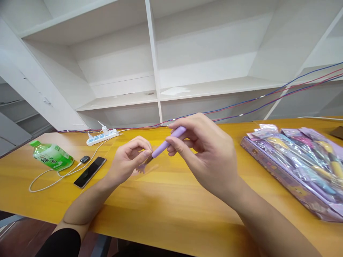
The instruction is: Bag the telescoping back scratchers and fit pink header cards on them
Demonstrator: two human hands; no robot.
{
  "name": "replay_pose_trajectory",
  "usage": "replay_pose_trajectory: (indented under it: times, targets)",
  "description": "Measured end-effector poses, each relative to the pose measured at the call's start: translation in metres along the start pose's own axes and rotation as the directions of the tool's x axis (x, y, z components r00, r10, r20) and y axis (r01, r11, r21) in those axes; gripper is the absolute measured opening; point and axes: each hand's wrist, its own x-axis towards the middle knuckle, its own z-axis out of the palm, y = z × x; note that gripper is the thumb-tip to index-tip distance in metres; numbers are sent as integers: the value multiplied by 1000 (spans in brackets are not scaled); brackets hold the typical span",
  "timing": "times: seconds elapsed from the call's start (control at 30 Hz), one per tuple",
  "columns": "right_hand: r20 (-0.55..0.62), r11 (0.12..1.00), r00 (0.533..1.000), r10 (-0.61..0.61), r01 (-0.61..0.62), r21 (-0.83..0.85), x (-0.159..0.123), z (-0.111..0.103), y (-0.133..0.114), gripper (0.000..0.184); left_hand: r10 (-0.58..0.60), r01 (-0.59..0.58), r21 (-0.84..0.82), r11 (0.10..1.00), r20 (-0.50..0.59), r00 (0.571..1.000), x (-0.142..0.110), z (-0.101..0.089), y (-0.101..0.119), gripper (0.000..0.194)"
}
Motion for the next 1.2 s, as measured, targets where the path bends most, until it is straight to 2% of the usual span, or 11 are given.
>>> replay_pose_trajectory:
  times: [0.17,0.3,0.5,0.63,0.73,0.87,1.03,1.2]
  targets:
    - [66,990,993,-95,102,-101,-1,6,0,28,58,-52,90,995,-72,996,0,-4,6,20]
    - [124,939,968,-219,243,-241,0,13,2,21,63,-56,91,994,-79,995,0,-5,7,18]
    - [151,906,939,-309,338,-254,-3,23,6,21,135,-132,38,990,-68,989,1,-4,4,15]
    - [130,855,899,-418,438,-278,-3,26,11,20,113,-115,-32,993,-61,992,-1,-4,3,11]
    - [144,841,889,-434,457,-289,-3,29,15,21,89,-97,-146,985,-61,994,-2,-4,4,12]
    - [146,866,900,-411,435,-246,-4,33,18,36,79,-102,-232,967,-108,991,-1,-3,6,13]
    - [121,900,926,-358,377,-217,-6,33,21,42,71,-113,-278,954,-158,985,1,-1,10,14]
    - [116,883,912,-393,409,-229,-4,33,22,40,48,-103,-281,954,-196,980,1,-1,13,16]
